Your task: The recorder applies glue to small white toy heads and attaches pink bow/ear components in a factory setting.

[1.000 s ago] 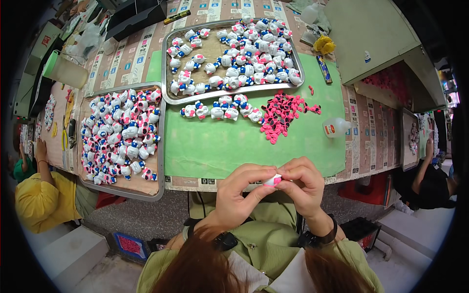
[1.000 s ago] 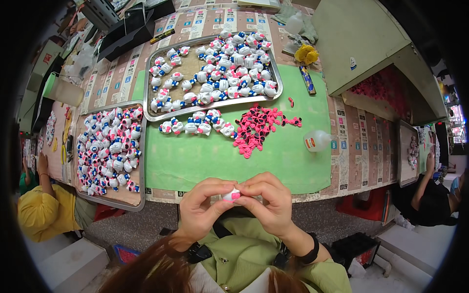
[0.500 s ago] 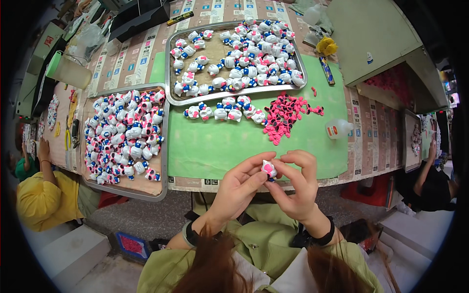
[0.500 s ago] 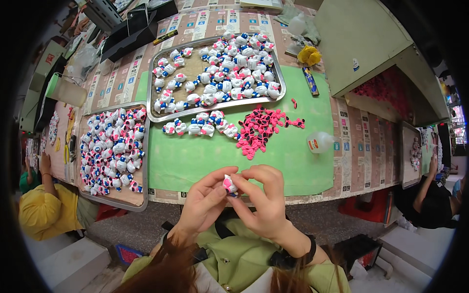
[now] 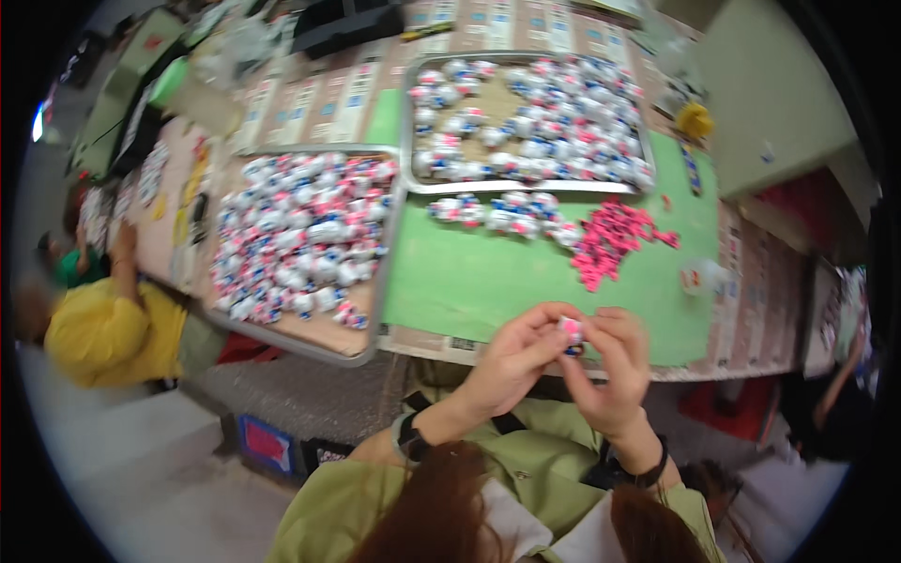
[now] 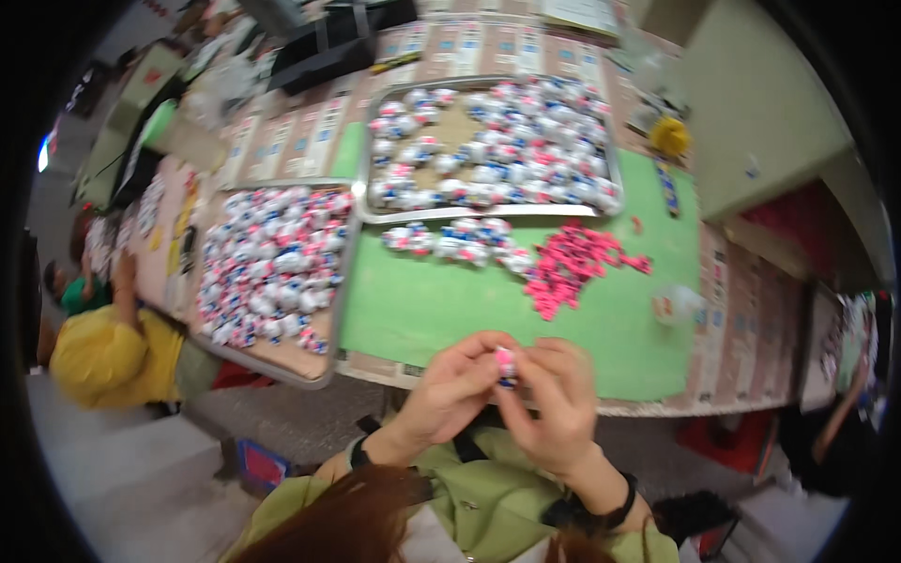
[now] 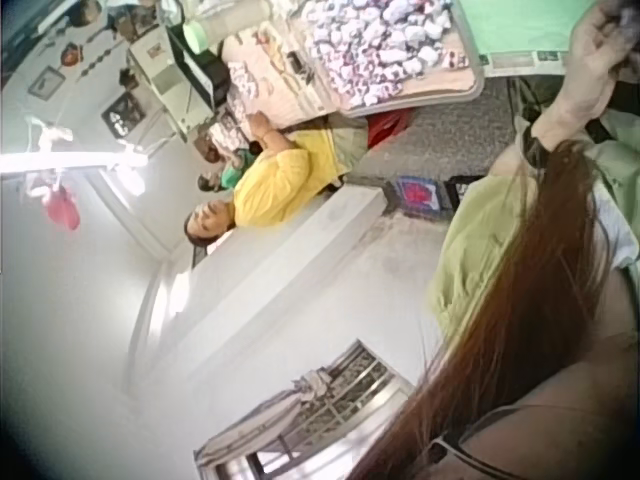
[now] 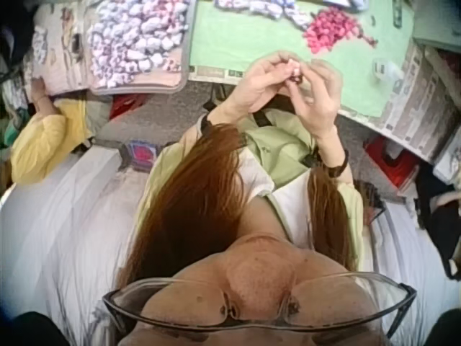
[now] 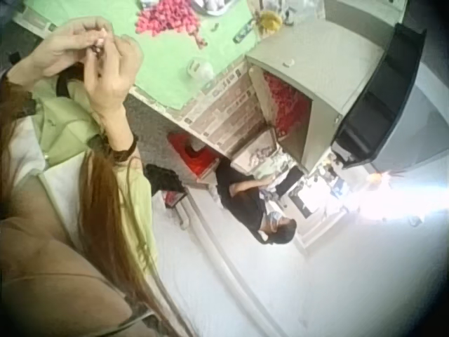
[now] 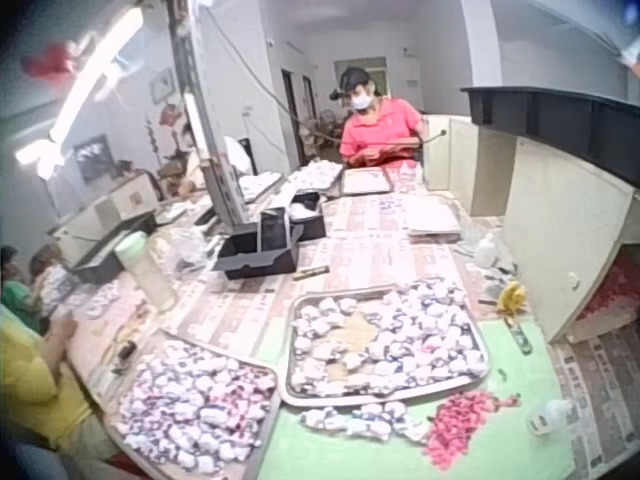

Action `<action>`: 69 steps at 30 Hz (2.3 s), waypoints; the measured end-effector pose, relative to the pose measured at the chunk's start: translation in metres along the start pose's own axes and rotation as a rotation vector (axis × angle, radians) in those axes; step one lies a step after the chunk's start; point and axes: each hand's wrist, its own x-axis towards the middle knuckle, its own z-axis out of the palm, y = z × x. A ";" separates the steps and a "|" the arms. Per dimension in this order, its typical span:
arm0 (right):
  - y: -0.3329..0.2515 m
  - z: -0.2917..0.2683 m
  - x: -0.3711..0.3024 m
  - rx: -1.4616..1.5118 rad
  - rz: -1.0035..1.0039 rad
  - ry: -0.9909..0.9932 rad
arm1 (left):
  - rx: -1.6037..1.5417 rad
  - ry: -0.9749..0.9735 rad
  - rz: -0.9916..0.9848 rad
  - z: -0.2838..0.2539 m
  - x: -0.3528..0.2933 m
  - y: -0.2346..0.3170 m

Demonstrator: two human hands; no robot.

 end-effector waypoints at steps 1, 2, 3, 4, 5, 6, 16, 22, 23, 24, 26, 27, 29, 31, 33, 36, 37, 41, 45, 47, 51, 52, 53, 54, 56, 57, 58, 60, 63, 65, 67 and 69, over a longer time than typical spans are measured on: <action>-0.003 0.000 0.004 0.026 0.024 -0.055 | 0.149 0.020 0.071 -0.003 -0.005 0.008; -0.004 -0.002 0.006 0.039 0.047 -0.112 | 0.295 0.035 0.132 -0.006 -0.008 0.014; -0.003 -0.004 0.005 0.039 0.064 -0.084 | 0.522 0.187 0.281 -0.010 -0.011 0.025; -0.002 -0.005 0.002 0.040 0.082 -0.057 | 0.746 0.344 0.427 -0.017 -0.018 0.042; -0.001 -0.011 -0.001 0.028 0.115 -0.016 | 0.910 0.532 0.633 -0.027 -0.022 0.061; 0.004 -0.015 -0.005 0.028 0.135 0.025 | 1.062 0.734 0.848 -0.041 -0.027 0.082; 0.061 -0.053 -0.027 0.080 0.319 0.759 | 1.810 0.716 0.833 -0.029 -0.017 0.105; 0.093 -0.060 -0.017 0.110 0.510 0.635 | 2.207 0.303 0.734 0.000 0.053 0.054; 0.097 -0.059 -0.018 0.121 0.549 0.616 | 2.208 0.261 0.715 0.002 0.060 0.049; 0.100 -0.059 -0.019 0.133 0.587 0.596 | 2.207 0.221 0.695 0.001 0.066 0.044; 0.106 -0.059 -0.020 0.207 0.602 0.560 | 2.206 0.186 0.641 -0.004 0.073 0.040; 0.108 -0.058 -0.019 0.222 0.609 0.530 | 2.206 0.189 0.605 -0.009 0.073 0.041; 0.109 -0.058 -0.017 0.253 0.613 0.481 | 2.174 0.212 0.543 -0.015 0.067 0.045; 0.105 -0.058 -0.013 0.291 0.613 0.445 | 2.116 0.247 0.480 -0.019 0.050 0.047; 0.104 -0.059 -0.009 0.246 0.634 0.417 | 2.151 0.294 0.520 -0.013 0.041 0.047; 0.110 -0.058 -0.006 0.257 0.637 0.396 | 2.201 0.283 0.566 -0.008 0.042 0.040; 0.113 -0.057 -0.006 0.273 0.632 0.393 | 2.217 0.265 0.580 -0.007 0.043 0.038; 0.124 -0.063 -0.009 0.363 0.687 0.366 | 1.993 0.279 0.611 0.005 0.043 0.038; 0.087 -0.064 -0.009 0.708 0.681 0.517 | 0.952 0.233 0.322 0.008 0.022 0.030; 0.071 -0.064 -0.011 0.914 0.711 0.454 | 0.536 0.175 0.198 0.004 0.016 0.026; 0.042 -0.052 -0.009 1.033 0.783 0.197 | 0.322 0.177 0.117 -0.002 0.012 0.020; 0.038 -0.047 -0.009 1.001 0.789 0.134 | 0.360 0.192 0.151 -0.003 0.012 0.018; 0.035 -0.046 -0.010 1.006 0.800 0.100 | 0.317 0.180 0.132 -0.006 0.011 0.017; 0.034 -0.044 -0.012 1.001 0.801 0.065 | 0.273 0.169 0.114 -0.011 0.010 0.016; 0.032 -0.041 -0.013 0.991 0.798 -0.007 | 0.185 0.141 0.070 -0.015 0.009 0.017; 0.030 -0.039 -0.012 1.031 0.817 0.021 | 0.141 0.124 0.046 -0.016 0.010 0.019; 0.027 -0.036 -0.010 1.070 0.836 0.050 | 0.097 0.107 0.020 -0.016 0.010 0.020; 0.021 -0.030 -0.006 1.102 0.866 0.076 | 0.047 0.093 0.022 -0.017 0.010 0.019; 0.016 -0.031 -0.004 1.036 0.873 0.080 | 0.050 0.131 0.030 -0.012 0.010 0.015; 0.016 -0.033 -0.008 0.952 0.837 0.084 | 0.130 0.160 0.050 -0.009 0.010 0.015; 0.016 -0.034 -0.012 0.822 0.703 0.153 | 0.259 0.171 0.082 -0.007 0.010 0.014; 0.016 -0.034 -0.012 0.751 0.586 0.218 | 0.338 0.166 0.081 -0.006 0.010 0.014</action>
